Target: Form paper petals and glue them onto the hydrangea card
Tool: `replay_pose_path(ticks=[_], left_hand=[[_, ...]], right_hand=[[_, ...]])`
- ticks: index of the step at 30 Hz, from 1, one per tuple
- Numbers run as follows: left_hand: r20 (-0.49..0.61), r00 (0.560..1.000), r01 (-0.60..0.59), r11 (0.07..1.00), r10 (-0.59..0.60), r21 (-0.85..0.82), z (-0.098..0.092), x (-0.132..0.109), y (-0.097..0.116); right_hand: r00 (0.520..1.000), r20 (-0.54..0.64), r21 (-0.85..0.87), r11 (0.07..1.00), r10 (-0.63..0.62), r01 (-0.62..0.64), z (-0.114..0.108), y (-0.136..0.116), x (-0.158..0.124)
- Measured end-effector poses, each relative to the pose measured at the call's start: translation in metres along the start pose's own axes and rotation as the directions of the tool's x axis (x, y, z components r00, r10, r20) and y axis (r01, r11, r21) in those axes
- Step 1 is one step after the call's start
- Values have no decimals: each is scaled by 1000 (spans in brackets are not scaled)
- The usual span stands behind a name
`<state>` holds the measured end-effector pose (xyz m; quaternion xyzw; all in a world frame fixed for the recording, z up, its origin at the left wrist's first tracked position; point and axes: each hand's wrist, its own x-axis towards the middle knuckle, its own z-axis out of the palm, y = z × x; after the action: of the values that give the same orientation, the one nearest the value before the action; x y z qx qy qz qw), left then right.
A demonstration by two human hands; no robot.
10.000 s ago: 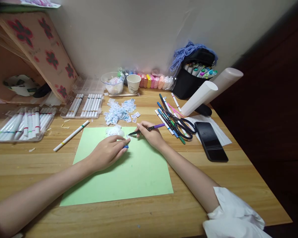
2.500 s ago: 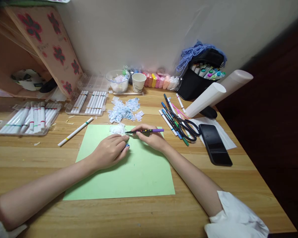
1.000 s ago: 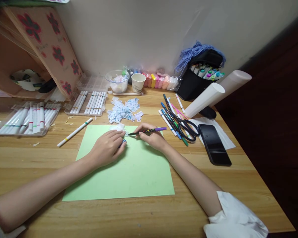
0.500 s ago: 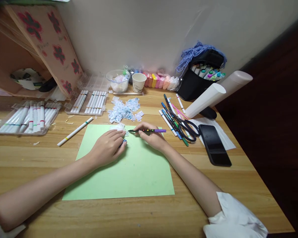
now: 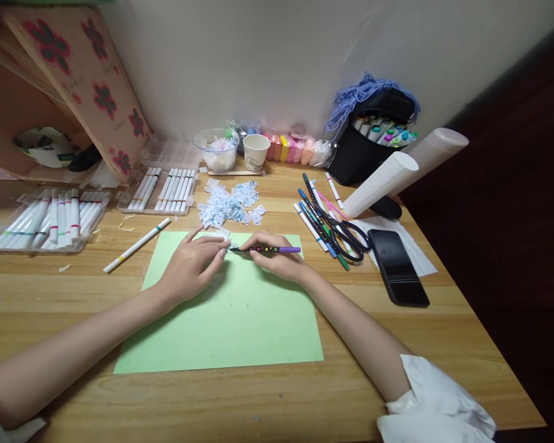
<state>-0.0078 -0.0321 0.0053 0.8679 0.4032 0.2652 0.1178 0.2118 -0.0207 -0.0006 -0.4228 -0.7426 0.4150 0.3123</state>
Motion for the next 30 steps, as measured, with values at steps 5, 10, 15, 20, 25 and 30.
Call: replay_pose_path(ticks=[5, 10, 15, 20, 25, 30], left_hand=[[61, 996, -73, 997, 72, 23, -1, 0, -1], [58, 996, -61, 998, 60, 2, -1, 0, -3], [45, 999, 21, 994, -16, -106, 0, 1, -4], [-32, 986, 149, 954, -162, -259, -4, 2, -6], [-129, 932, 288, 911, -337, -296, -7, 3, -6], [-106, 909, 354, 881, -403, -314, -5, 5, -7]], right_hand=[[1000, 11, 23, 1000, -13, 13, 0, 0, 0], [999, 32, -3, 999, -33, 34, 0, 0, 1], [996, 8, -36, 995, -89, 90, 0, -2, 0], [953, 8, -264, 918, -303, 294, 6, -2, -3], [862, 225, -499, 706, -454, 502, 14, 3, -6], [891, 156, -615, 664, -426, 425, 16, 2, -6]])
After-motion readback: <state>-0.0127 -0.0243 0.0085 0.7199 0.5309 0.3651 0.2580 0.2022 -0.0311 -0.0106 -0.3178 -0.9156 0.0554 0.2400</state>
